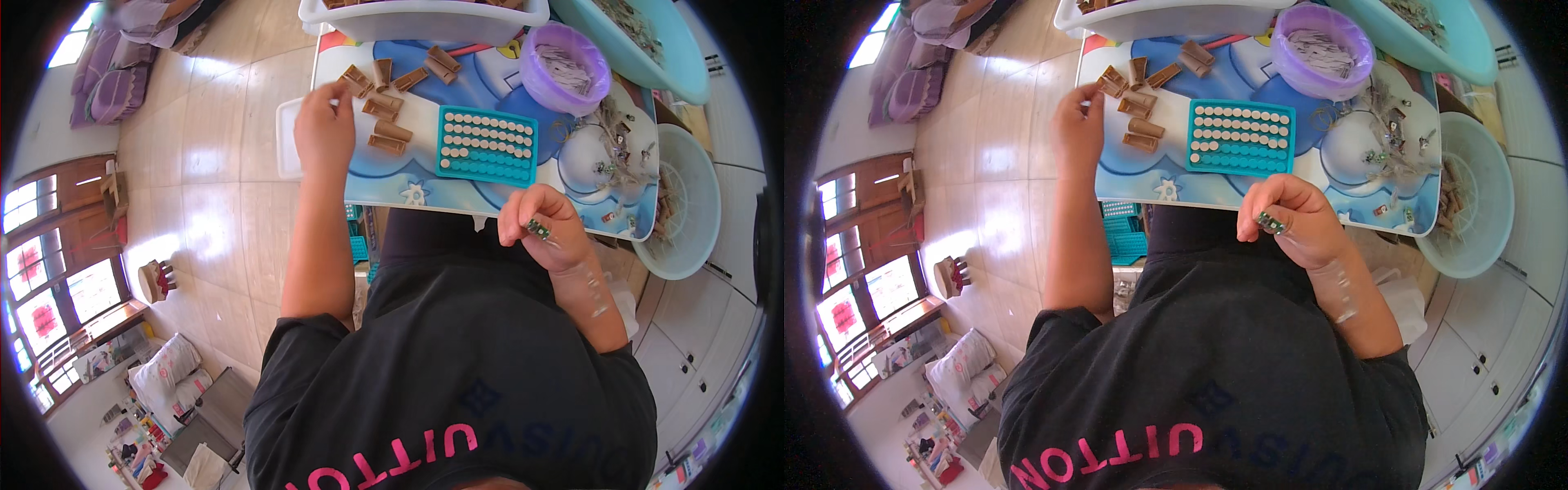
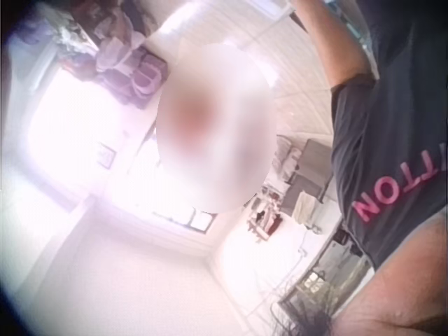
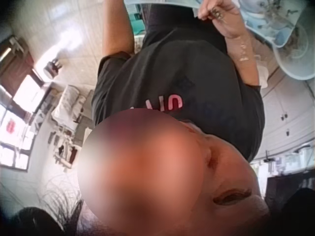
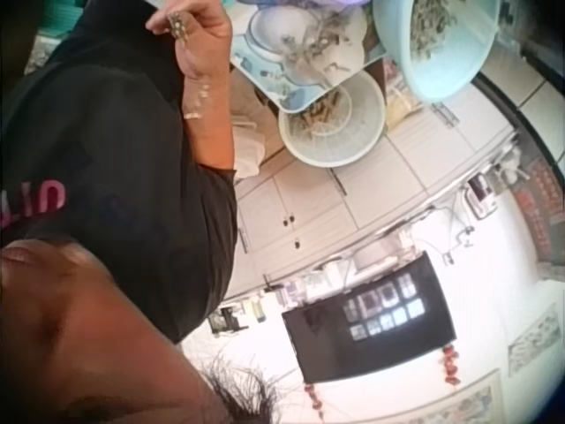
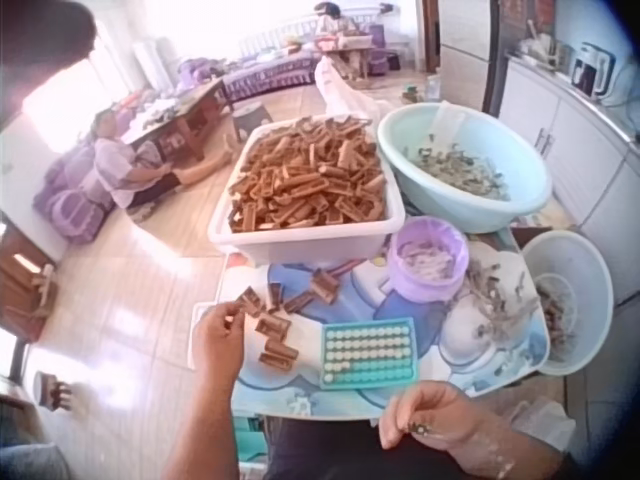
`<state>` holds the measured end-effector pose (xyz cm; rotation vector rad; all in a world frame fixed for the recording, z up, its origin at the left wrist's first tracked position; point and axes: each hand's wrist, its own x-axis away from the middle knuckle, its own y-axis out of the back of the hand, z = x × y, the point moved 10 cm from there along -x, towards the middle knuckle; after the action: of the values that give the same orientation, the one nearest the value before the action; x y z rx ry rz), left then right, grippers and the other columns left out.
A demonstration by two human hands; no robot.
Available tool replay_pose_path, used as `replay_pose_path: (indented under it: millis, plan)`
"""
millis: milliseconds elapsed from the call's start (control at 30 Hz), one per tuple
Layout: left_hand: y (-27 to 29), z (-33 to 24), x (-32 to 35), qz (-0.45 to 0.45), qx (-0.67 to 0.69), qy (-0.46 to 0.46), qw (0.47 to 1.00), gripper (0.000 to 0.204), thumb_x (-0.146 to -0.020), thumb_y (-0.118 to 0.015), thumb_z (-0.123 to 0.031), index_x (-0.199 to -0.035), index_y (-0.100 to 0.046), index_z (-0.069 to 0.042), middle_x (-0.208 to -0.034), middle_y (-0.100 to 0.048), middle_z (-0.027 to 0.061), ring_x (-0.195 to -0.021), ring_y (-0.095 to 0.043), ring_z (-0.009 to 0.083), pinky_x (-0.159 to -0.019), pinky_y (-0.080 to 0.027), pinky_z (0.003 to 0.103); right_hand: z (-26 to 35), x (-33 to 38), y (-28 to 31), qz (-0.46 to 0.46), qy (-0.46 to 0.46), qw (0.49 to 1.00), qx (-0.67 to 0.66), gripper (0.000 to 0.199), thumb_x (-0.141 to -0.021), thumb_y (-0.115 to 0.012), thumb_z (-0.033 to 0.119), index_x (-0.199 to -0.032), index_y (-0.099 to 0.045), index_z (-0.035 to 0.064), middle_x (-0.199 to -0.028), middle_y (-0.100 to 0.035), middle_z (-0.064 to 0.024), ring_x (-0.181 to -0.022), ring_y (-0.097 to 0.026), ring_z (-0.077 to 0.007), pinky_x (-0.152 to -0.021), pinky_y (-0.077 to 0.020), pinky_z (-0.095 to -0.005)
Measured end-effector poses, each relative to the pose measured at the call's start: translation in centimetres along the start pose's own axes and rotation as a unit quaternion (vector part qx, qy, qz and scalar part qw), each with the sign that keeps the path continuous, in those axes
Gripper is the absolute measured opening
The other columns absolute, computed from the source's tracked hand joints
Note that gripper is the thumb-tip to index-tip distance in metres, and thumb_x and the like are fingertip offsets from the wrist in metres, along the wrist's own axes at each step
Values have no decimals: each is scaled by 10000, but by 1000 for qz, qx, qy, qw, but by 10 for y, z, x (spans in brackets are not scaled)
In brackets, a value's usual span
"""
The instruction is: The person assembles small plastic parts by hand, then places the assembled components into a blue organizing tray.
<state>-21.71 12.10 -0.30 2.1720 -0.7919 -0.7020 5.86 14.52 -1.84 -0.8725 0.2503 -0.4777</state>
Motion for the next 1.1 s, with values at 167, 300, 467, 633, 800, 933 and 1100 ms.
replay_pose_path:
  millis: [167, 300, 467, 633, 800, 933, 1100]
  plan:
    - [-8, 5, -42, -27, -146, -16, 989, 299, -789, -636, -326, -951, -650, -74, -895, -642, 52, -809, -605, 242, -747, -477, 357, -3, 4, -7, 20, -10, 999, 44, 125, -857, -601, 146, -832, -573, 26, -811, -603, -107, -759, -587, -175, -675, -464, -261]
    - [-40, 31, -56, 115, -132, 105, 979, 347, -760, -659, -355, -956, -648, -68, -879, -654, 63, -814, -614, 237, -745, -479, 349, -7, 5, -10, 22, -23, 999, 36, 115, -853, -607, 137, -838, -577, 27, -826, -605, -101, -775, -589, -167, -689, -465, -257]
    - [-35, 36, -57, 60, 42, 106, 992, 304, -755, -662, -297, -921, -641, -43, -840, -656, 72, -778, -627, 201, -728, -482, 326, -9, 5, -18, 36, -46, 997, 42, 111, -855, -606, 133, -845, -579, 26, -841, -607, -89, -782, -584, -153, -702, -456, -256]
    - [16, -10, -26, -82, 416, 60, 904, 218, -835, -592, -51, -1019, -506, 29, -852, -626, 141, -699, -620, 163, -578, -506, 270, -3, 3, -21, 39, -39, 997, 56, 101, -857, -602, 122, -838, -579, 26, -851, -605, -86, -797, -576, -142, -720, -445, -251]
    - [-49, -64, 78, 224, 513, 240, 793, 236, -872, -565, -116, -1082, -544, -10, -905, -619, 113, -731, -625, 157, -514, -505, 212, 15, -5, -14, -4, -2, 985, 175, 74, -851, -602, 86, -841, -584, 15, -891, -590, -84, -833, -547, -131, -757, -421, -244]
    - [-75, -87, 132, 310, 557, 293, 712, 260, -880, -571, -141, -1110, -550, -22, -959, -616, 95, -800, -637, 169, -561, -552, 248, 50, -7, -11, -88, 149, 890, 422, 49, -819, -621, 53, -854, -605, 23, -898, -586, -74, -865, -539, -157, -784, -416, -269]
    - [-84, -107, 148, 377, 595, 313, 636, 345, -939, -469, -216, -1199, -496, 8, -1042, -598, 122, -930, -629, 219, -691, -573, 317, 64, 0, -12, -145, 205, 795, 552, 58, -776, -651, 42, -816, -610, 30, -872, -598, -89, -807, -570, -198, -711, -449, -285]
